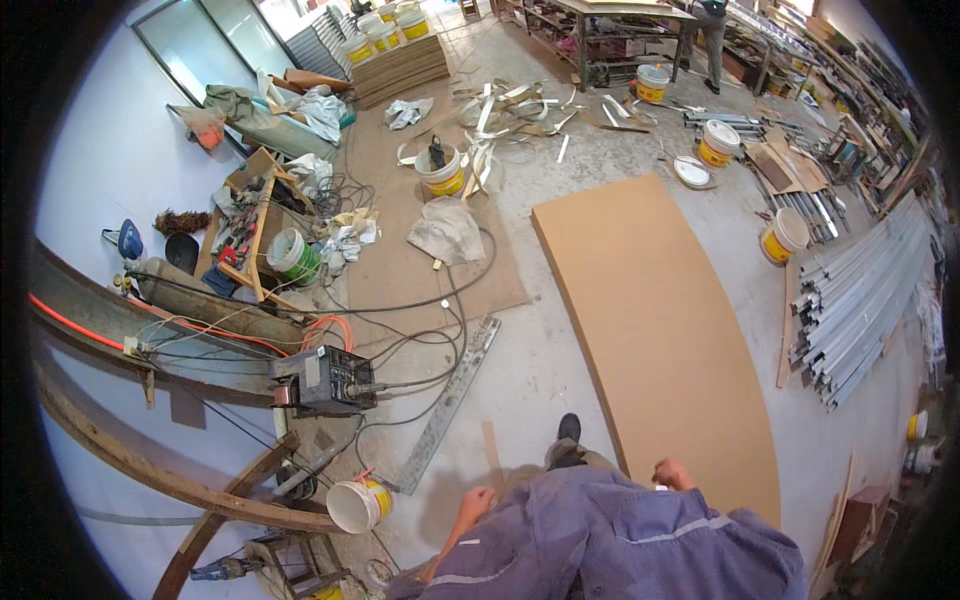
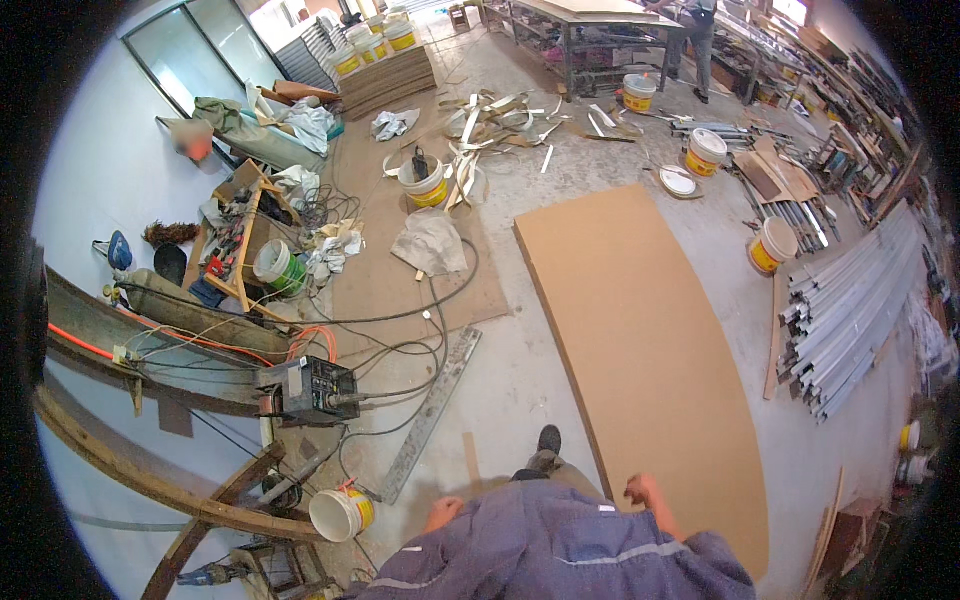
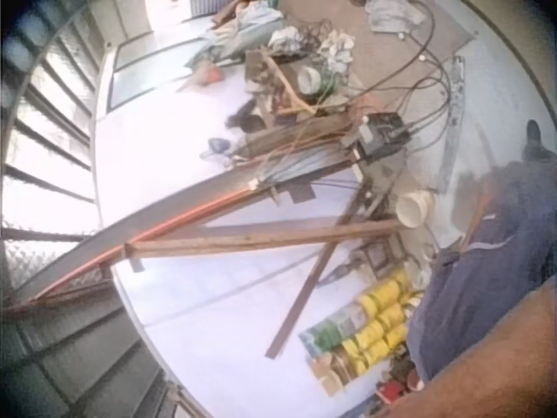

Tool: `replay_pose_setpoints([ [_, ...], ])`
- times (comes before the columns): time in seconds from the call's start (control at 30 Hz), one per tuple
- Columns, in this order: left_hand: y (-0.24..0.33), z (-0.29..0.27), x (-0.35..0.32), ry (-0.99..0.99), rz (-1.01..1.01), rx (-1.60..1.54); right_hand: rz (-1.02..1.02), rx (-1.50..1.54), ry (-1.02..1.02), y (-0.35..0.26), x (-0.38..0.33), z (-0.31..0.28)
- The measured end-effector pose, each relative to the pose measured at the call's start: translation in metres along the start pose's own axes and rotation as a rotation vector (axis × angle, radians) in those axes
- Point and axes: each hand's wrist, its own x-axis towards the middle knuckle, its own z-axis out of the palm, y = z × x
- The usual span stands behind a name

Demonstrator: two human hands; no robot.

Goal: The person smooths a large sheet of textured material on a workbench using a wooden block, then uses a utility knife to cut the material along the edges. The person removes the cut-off strips and lifts the trimmed sheet.

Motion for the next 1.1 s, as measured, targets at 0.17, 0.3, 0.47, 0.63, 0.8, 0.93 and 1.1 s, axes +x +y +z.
replay_pose_setpoints([
  [0.17,0.042,-0.026,0.075,0.096,0.013,-0.137,0.386,0.531,0.354,-0.059,0.082,-0.237],
  [0.3,0.075,-0.054,0.117,0.026,0.019,0.013,0.234,0.747,0.449,-0.125,0.146,-0.395],
  [0.47,0.089,-0.088,0.219,-0.107,-0.121,0.013,0.146,0.817,0.521,-0.162,0.205,-0.492],
  [0.63,0.159,-0.164,0.329,-0.136,0.008,-0.009,0.389,0.792,0.367,-0.129,0.220,-0.524],
  [0.8,0.222,-0.258,0.443,-0.152,-0.145,-0.233,0.784,1.050,0.374,-0.089,0.220,-0.500],
  [0.93,0.307,-0.325,0.526,-0.077,-0.166,-0.366,0.898,1.213,0.357,-0.129,0.248,-0.503],
  [1.1,0.399,-0.356,0.640,-0.123,-0.166,-0.367,0.600,0.842,0.202,-0.145,0.340,-0.557],
])
